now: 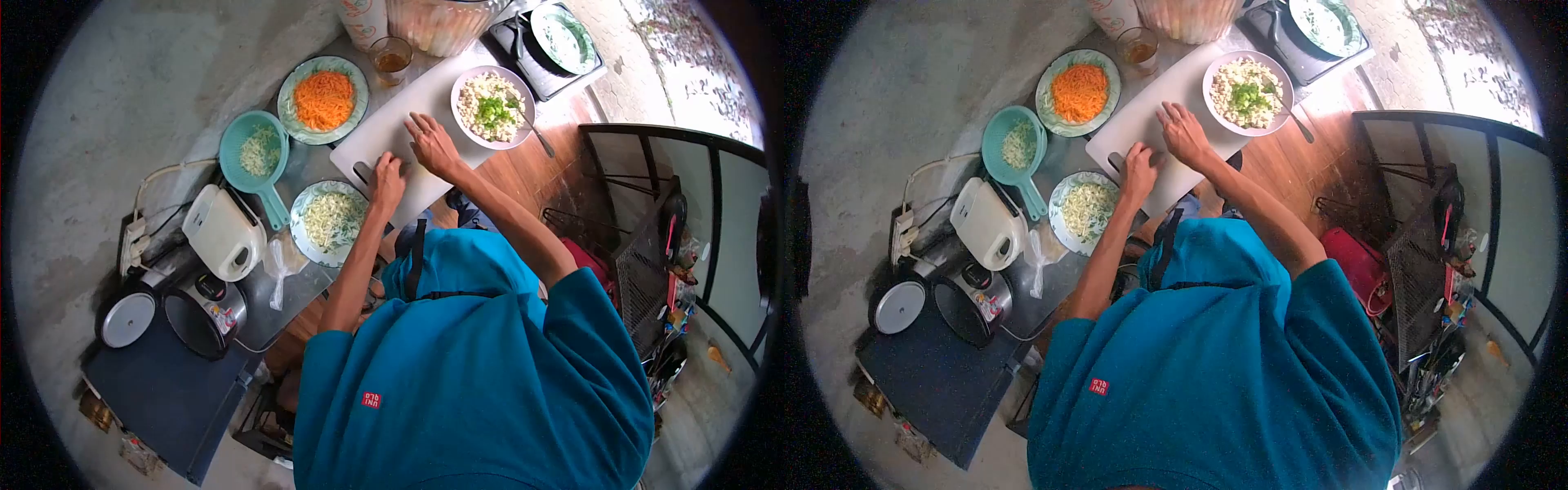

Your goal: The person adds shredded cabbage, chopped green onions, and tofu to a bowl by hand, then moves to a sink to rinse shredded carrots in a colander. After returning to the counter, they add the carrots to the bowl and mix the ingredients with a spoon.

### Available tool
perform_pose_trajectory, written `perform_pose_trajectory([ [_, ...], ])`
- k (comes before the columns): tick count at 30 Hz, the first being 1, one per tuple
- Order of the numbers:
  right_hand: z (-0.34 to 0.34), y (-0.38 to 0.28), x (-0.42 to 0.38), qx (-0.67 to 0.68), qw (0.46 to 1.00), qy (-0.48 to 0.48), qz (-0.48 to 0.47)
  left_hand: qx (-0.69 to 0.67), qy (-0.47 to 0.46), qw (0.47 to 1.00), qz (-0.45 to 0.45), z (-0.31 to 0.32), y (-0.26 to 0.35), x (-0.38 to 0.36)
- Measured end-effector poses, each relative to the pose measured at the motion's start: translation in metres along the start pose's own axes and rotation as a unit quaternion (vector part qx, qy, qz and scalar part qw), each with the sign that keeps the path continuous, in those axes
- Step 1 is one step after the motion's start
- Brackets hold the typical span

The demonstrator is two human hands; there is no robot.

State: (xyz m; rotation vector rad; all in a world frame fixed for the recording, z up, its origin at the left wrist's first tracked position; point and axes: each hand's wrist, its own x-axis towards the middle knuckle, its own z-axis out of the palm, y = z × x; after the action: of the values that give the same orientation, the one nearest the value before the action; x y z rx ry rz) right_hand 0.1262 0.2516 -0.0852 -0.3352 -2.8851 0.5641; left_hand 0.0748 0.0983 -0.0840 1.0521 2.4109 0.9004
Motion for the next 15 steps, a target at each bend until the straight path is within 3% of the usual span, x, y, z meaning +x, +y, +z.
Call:
perform_pose_trajectory([
  [3,0.013,0.007,-0.004,-0.106,0.993,0.021,-0.051,0.027,-0.002,0.999,0.042,0.015,-0.011,0.0],
  [5,0.01,0.007,-0.006,-0.033,0.998,-0.057,-0.024,0.061,0.003,0.997,0.049,0.014,-0.01,0.001],
  [9,0.01,0.011,-0.017,0.026,0.998,-0.059,-0.014,0.074,-0.006,0.995,0.073,0.011,-0.01,0.004],
  [15,0.0,0.005,-0.019,0.039,0.992,-0.076,0.09,-0.028,0.019,0.999,0.006,-0.001,0.002,0.008],
])
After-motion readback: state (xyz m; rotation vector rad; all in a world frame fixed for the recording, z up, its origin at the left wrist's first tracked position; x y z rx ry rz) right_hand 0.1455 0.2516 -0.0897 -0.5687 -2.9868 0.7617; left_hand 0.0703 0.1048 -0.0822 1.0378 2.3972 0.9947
